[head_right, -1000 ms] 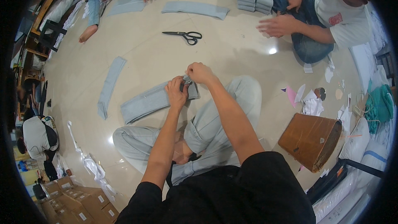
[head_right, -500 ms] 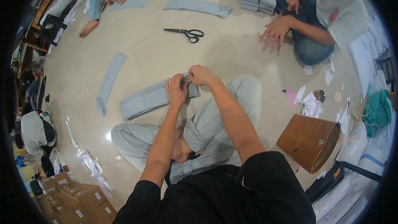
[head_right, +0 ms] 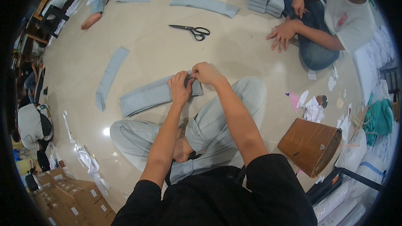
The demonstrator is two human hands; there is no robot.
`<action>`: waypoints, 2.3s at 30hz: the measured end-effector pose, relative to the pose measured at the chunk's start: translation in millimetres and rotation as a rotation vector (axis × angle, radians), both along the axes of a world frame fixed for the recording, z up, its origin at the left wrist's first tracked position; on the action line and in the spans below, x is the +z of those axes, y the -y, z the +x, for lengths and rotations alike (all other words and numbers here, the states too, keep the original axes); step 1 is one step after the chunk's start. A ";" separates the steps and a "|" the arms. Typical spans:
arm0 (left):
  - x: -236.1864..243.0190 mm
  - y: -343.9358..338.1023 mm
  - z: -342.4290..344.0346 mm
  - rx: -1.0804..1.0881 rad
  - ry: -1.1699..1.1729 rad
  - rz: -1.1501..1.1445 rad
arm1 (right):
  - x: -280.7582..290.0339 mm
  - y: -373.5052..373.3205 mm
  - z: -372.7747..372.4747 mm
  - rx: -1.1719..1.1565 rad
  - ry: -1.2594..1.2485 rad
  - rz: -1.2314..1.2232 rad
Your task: The person sits on the floor and uses scissors to trim the edges of folded gray fabric pieces. They repeatedly pick up fabric, cut along the edges, and place the trimmed pieces into a stack.
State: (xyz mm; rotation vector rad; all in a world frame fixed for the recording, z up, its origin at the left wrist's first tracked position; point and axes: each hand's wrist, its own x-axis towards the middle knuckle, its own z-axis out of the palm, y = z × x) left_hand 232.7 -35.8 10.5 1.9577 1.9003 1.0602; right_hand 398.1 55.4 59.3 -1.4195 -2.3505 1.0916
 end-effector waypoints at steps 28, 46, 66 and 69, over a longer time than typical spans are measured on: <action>-3.5 1.0 -3.2 -0.017 0.019 -0.002 | 9.9 -8.6 6.2 -0.347 -0.026 0.074; -2.9 2.7 -1.5 -0.063 -0.007 0.043 | -21.2 -17.5 2.8 -0.319 -0.127 0.101; 0.4 1.7 -0.5 -0.059 -0.008 0.055 | -17.9 -11.8 -12.7 -0.295 -0.171 0.078; 0.6 3.5 -1.1 -0.058 -0.026 0.039 | -12.8 -18.8 -6.6 -0.369 -0.218 0.081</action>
